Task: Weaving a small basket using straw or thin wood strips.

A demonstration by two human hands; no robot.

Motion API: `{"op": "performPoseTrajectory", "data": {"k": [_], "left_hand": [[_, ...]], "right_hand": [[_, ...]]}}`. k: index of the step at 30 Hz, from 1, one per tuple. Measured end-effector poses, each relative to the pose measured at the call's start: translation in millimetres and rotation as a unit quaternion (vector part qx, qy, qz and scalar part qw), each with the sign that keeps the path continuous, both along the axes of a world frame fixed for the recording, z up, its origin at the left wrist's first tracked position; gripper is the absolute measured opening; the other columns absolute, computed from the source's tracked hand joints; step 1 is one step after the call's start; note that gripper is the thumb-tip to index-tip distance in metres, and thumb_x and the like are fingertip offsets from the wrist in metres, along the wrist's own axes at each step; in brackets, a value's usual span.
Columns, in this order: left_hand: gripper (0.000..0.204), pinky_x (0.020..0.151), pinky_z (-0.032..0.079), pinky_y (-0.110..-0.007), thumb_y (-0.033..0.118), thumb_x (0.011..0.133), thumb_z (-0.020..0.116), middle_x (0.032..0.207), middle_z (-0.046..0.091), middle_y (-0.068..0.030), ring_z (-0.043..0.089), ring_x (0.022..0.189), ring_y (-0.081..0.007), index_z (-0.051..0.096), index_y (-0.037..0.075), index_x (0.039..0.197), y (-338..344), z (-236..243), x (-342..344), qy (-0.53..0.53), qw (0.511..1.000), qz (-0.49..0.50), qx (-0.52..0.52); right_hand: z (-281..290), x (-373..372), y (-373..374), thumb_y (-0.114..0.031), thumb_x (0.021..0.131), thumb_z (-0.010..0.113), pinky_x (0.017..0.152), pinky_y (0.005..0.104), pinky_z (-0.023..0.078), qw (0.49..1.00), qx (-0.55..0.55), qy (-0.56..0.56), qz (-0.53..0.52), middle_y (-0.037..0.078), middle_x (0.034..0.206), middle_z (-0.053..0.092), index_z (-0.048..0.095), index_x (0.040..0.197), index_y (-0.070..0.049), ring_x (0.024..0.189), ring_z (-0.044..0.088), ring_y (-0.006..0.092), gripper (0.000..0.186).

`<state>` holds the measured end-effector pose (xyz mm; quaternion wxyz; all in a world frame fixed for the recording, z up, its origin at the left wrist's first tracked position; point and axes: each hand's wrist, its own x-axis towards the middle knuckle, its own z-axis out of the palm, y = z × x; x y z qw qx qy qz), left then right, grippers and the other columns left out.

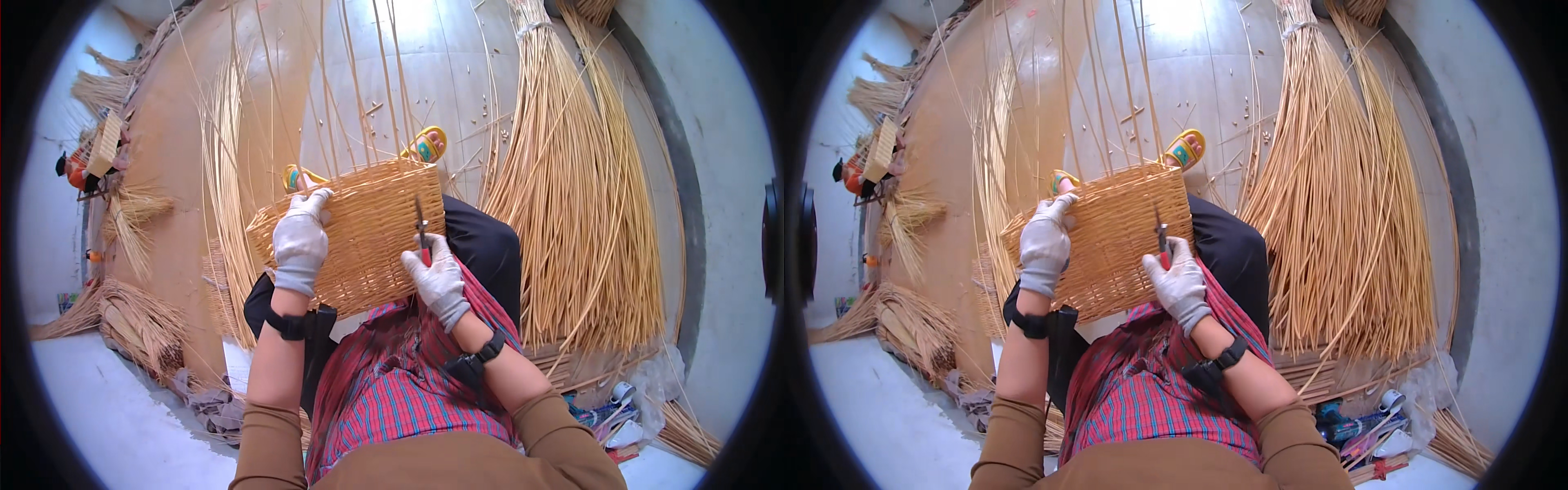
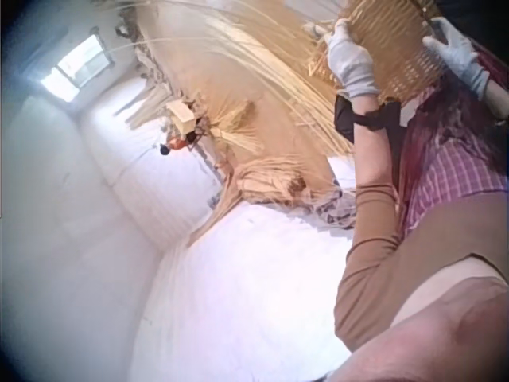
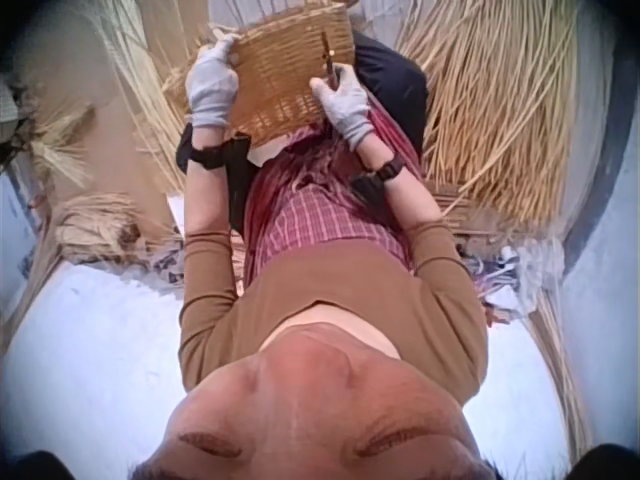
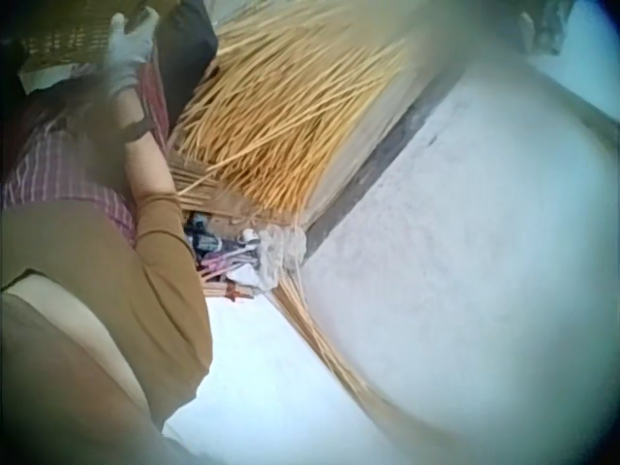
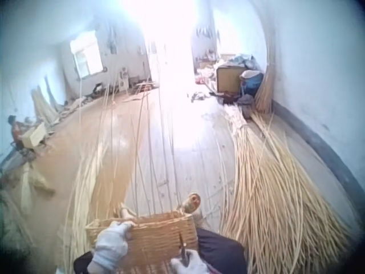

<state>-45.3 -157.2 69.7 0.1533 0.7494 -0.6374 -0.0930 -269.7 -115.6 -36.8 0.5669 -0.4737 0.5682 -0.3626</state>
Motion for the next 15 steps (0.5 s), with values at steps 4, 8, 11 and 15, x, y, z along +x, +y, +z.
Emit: {"op": "performPoseTrajectory", "data": {"k": [4,8,11,15], "left_hand": [[0.042,0.088,0.057,-0.041,-0.002,0.088,0.065,0.122,0.07,-0.0169,0.072,0.102,-0.0325,0.069,0.01,0.127,-8.0,-0.9,17.8,0.004,1.0,-0.009,0.027],[0.039,0.095,0.054,-0.04,0.004,0.089,0.073,0.122,0.07,-0.0183,0.07,0.109,-0.0343,0.068,0.008,0.127,-5.8,-6.5,30.7,0.073,0.997,0.005,0.035],[0.038,0.097,0.054,-0.037,0.008,0.089,0.076,0.119,0.071,-0.0171,0.07,0.108,-0.0306,0.068,0.008,0.126,-2.4,-4.7,33.8,0.143,0.99,-0.017,-0.001],[0.042,0.094,0.054,-0.033,0.01,0.089,0.078,0.116,0.072,-0.0138,0.069,0.108,-0.0233,0.067,0.009,0.13,16.1,-6.1,52.3,0.237,0.971,0.009,-0.016]], "right_hand": [[-20.4,-4.2,-18.7,-0.014,0.095,0.075,0.068,0.0311,0.055,0.966,0.07,-0.202,-0.144,0.003,0.102,0.062,0.042,0.15,-0.01,0.073,0.063,0.0148,0.064],[-2.3,-8.4,-35.1,-0.009,0.093,0.074,0.056,0.0299,0.054,0.935,0.185,-0.269,-0.141,0.003,0.094,0.061,0.032,0.157,-0.015,0.067,0.063,0.0135,0.077],[-18.6,-12.3,-37.0,-0.006,0.092,0.07,0.056,0.0301,0.055,0.947,0.144,-0.252,-0.14,0.005,0.088,0.062,0.041,0.149,-0.011,0.065,0.064,0.0148,0.064],[-16.1,-33.5,-28.3,-0.006,0.093,0.067,0.053,0.0275,0.053,0.957,0.041,-0.286,-0.043,0.003,0.081,0.064,0.048,0.14,-0.01,0.063,0.065,0.0137,0.051]]}}
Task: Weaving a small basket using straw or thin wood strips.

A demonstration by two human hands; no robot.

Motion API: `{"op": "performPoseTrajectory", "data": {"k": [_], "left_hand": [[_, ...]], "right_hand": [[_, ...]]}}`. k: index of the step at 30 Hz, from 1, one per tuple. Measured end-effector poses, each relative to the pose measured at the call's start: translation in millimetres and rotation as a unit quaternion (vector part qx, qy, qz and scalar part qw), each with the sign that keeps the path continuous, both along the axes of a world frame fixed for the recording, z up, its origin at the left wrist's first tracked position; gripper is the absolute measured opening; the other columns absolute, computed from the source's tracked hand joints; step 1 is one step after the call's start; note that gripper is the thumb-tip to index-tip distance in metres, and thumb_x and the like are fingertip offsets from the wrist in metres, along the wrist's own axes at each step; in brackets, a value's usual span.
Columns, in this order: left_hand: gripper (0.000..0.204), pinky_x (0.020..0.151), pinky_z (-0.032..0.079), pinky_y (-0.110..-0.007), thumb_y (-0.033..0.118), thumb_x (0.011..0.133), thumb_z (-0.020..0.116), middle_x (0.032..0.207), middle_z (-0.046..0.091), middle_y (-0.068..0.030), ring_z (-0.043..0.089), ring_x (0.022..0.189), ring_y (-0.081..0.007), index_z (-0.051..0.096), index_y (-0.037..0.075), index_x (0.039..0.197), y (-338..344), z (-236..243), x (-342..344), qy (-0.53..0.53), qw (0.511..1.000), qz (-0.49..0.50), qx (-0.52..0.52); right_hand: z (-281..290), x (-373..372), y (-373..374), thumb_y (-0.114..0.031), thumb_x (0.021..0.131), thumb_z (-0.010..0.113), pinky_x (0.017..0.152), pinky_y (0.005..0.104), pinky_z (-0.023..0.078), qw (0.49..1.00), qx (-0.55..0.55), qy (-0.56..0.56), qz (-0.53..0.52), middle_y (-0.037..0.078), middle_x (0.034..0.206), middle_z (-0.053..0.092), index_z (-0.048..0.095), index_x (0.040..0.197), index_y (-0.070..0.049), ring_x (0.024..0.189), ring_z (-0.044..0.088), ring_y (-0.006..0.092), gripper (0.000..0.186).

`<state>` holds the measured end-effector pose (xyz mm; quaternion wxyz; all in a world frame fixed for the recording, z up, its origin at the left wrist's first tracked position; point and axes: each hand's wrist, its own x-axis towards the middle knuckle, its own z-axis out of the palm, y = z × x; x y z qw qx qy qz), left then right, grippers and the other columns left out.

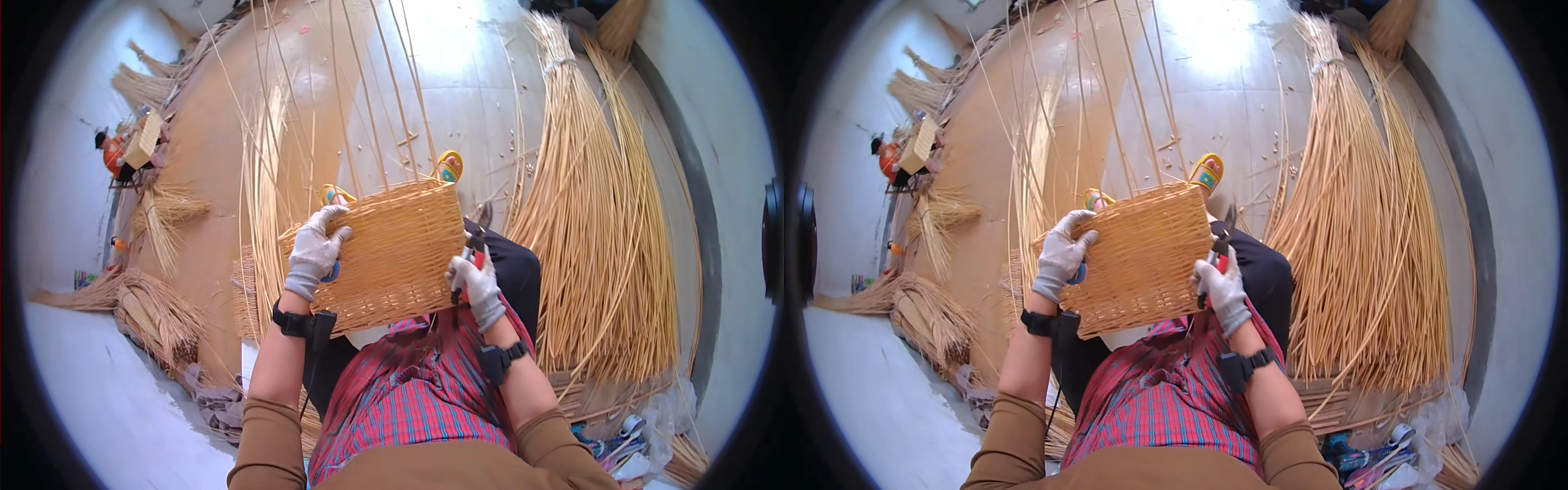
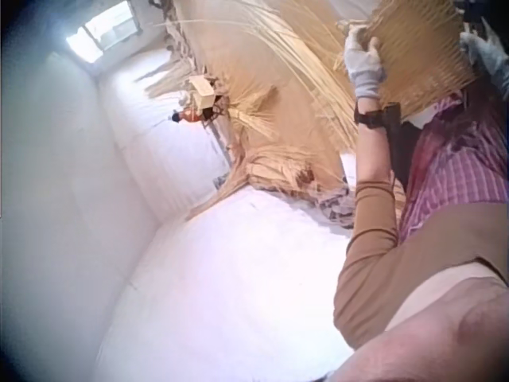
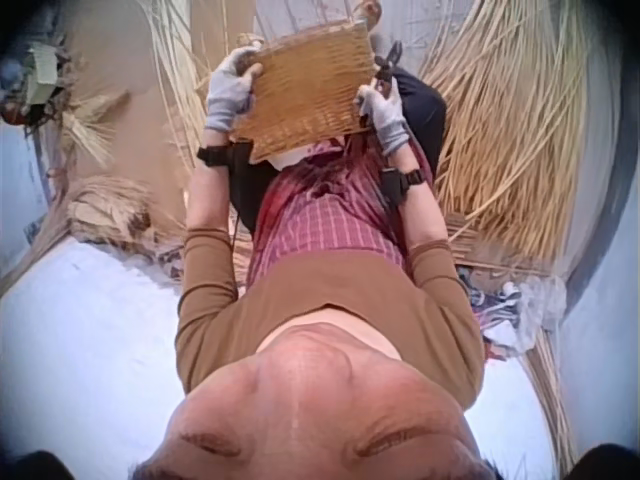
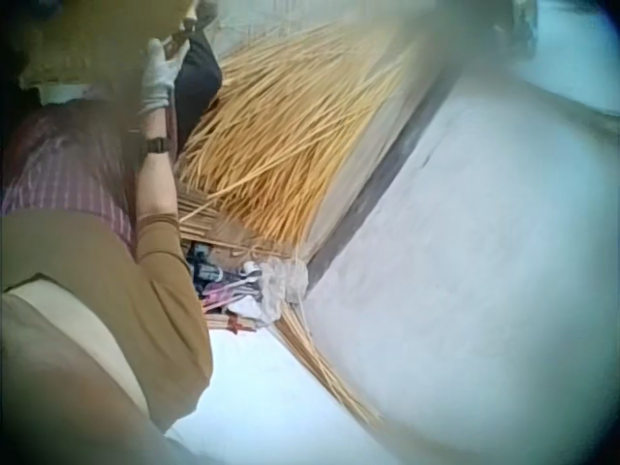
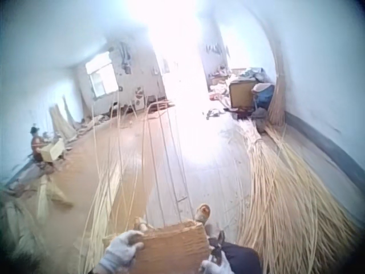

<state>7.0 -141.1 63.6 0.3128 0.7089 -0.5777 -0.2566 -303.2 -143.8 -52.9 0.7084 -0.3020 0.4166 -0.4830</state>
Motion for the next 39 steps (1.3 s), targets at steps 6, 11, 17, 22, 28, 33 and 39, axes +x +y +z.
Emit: {"op": "performPoseTrajectory", "data": {"k": [6,11,17,22,28,33,39], "left_hand": [[0.045,0.078,0.057,-0.038,0.008,0.085,0.077,0.117,0.065,-0.0077,0.069,0.094,-0.0296,0.068,0.016,0.128,13.3,34.3,-44.8,-0.23,0.958,0.008,-0.171],[0.049,0.094,0.056,-0.036,0.006,0.085,0.079,0.119,0.066,-0.012,0.067,0.111,-0.0303,0.066,0.012,0.132,-1.9,23.8,-43.8,-0.203,0.972,0.0,-0.119],[0.063,0.092,0.057,-0.04,0.024,0.089,0.078,0.151,0.05,-0.022,0.067,0.119,-0.0349,0.056,0.021,0.147,-13.9,28.5,-59.7,-0.226,0.973,-0.051,0.006],[0.067,0.085,0.06,-0.042,0.029,0.089,0.077,0.16,0.035,-0.0316,0.07,0.112,-0.038,0.051,0.027,0.152,-14.8,16.7,-76.1,-0.261,0.962,-0.005,0.087],[0.051,0.072,0.061,-0.045,0.027,0.091,0.074,0.155,0.036,-0.0379,0.075,0.09,-0.04,0.059,0.02,0.139,-23.5,8.8,-72.2,-0.318,0.946,-0.014,0.051],[0.043,0.08,0.059,-0.051,0.026,0.095,0.067,0.136,0.056,-0.0285,0.073,0.095,-0.0429,0.058,0.018,0.136,-24.1,16.4,-78.0,-0.285,0.955,-0.008,0.081],[0.052,0.088,0.058,-0.049,0.028,0.096,0.069,0.152,0.051,-0.0187,0.066,0.116,-0.04,0.054,0.022,0.146,8.8,6.4,-69.8,-0.251,0.968,0.016,-0.006]], "right_hand": [[-1.5,23.0,17.2,-0.002,0.096,0.067,0.057,0.0256,0.053,0.997,-0.021,0.055,-0.047,0.003,0.094,0.065,0.036,0.155,-0.011,0.068,0.062,0.0101,0.067],[8.0,45.7,15.6,-0.002,0.097,0.067,0.065,0.0252,0.051,0.991,-0.024,0.121,-0.053,0.002,0.109,0.064,0.024,0.162,-0.012,0.077,0.057,0.0067,0.079],[-7.4,41.7,17.3,-0.003,0.098,0.067,0.115,0.0349,0.039,0.993,-0.034,0.096,-0.054,0.016,0.155,0.044,0.017,0.163,-0.002,0.138,0.047,0.0237,0.082],[-7.6,45.4,16.1,-0.004,0.097,0.067,0.116,0.0359,0.039,0.99,-0.049,0.118,-0.054,0.016,0.153,0.045,0.017,0.163,-0.001,0.137,0.048,0.0232,0.082],[1.7,47.5,9.8,-0.005,0.095,0.07,0.11,0.0339,0.044,0.979,-0.067,0.181,-0.066,0.018,0.152,0.045,0.019,0.161,0.001,0.131,0.052,0.0235,0.083],[-21.5,55.1,4.2,-0.006,0.093,0.074,0.109,0.0348,0.046,0.971,-0.093,0.199,-0.089,0.019,0.151,0.046,0.019,0.161,0.0,0.13,0.054,0.0238,0.087],[6.2,41.2,13.6,-0.006,0.095,0.071,0.064,0.0304,0.056,0.996,0.026,0.072,-0.037,0.011,0.105,0.065,0.024,0.16,-0.012,0.076,0.065,0.0167,0.081]]}}
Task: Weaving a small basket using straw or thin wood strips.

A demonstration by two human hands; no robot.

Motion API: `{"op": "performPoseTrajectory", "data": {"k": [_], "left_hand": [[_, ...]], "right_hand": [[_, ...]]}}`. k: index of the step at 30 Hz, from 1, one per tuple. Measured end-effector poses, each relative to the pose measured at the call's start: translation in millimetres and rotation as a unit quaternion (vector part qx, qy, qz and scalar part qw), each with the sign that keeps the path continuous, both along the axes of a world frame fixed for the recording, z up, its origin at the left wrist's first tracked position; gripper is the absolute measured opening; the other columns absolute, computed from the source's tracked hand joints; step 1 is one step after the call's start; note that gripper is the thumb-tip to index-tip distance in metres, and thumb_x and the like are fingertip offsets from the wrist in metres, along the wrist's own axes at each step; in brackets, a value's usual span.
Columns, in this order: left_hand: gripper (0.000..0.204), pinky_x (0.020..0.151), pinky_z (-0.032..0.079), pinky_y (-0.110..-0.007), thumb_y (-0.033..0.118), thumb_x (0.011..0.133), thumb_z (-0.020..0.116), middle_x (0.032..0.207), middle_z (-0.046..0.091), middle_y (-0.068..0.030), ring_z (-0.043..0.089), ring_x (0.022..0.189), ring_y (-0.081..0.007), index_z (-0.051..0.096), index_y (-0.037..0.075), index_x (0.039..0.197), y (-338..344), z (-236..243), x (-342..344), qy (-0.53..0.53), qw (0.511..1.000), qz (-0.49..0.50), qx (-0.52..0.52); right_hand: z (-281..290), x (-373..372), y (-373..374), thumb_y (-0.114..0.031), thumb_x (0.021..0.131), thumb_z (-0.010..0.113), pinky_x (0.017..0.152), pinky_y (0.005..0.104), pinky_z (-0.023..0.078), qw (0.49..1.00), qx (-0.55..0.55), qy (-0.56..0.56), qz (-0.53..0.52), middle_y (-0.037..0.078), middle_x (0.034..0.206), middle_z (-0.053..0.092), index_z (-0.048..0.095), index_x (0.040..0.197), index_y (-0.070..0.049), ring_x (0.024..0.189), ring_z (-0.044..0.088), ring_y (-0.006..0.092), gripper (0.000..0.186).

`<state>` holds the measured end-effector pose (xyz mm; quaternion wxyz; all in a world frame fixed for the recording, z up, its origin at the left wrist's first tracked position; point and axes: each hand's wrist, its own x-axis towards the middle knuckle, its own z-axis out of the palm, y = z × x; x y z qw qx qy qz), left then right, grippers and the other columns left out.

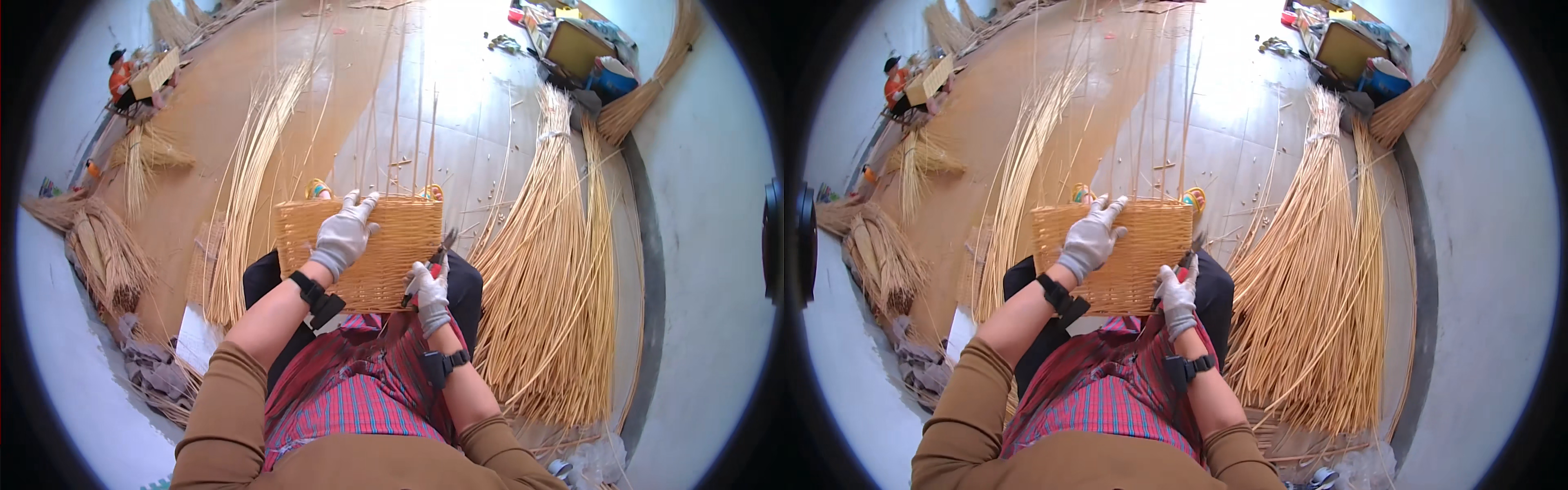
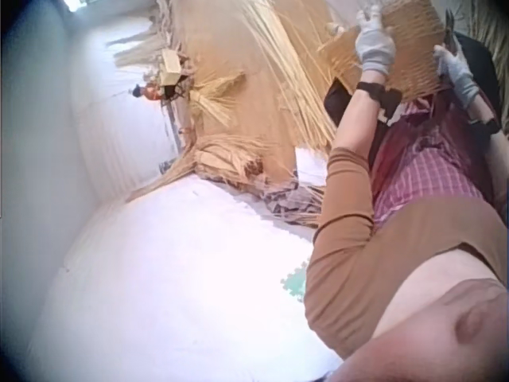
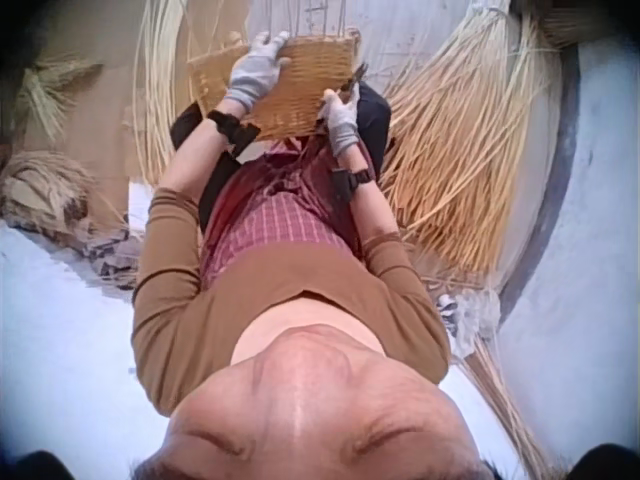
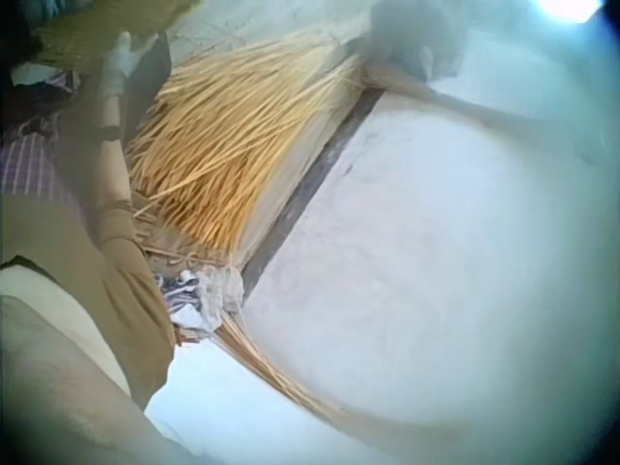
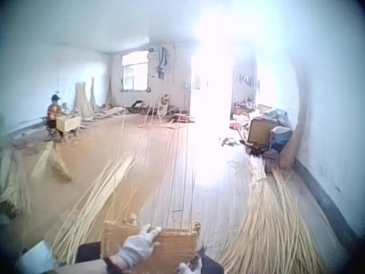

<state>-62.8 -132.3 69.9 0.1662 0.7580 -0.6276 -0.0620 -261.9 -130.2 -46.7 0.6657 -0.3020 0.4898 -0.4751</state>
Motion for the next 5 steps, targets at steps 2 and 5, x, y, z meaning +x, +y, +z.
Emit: {"op": "performPoseTrajectory", "data": {"k": [2,5], "left_hand": [[0.051,0.091,0.057,-0.048,0.025,0.096,0.07,0.15,0.052,-0.0187,0.066,0.117,-0.0398,0.056,0.022,0.145,36.0,12.8,-21.5,0.056,0.997,-0.024,-0.042],[0.049,0.097,0.056,-0.044,0.016,0.094,0.072,0.145,0.056,-0.018,0.065,0.119,-0.0385,0.058,0.019,0.141,75.1,5.7,-31.0,0.137,0.983,-0.08,-0.094]], "right_hand": [[5.5,-17.0,8.2,-0.007,0.097,0.068,0.055,0.033,0.055,0.997,0.028,-0.066,-0.011,0.004,0.081,0.06,0.03,0.157,-0.018,0.062,0.063,0.0171,0.072],[12.5,-42.0,26.9,-0.018,0.097,0.073,0.059,0.0367,0.058,0.997,0.005,-0.045,0.065,0.007,0.083,0.065,0.049,0.132,-0.015,0.066,0.066,0.0198,0.043]]}}
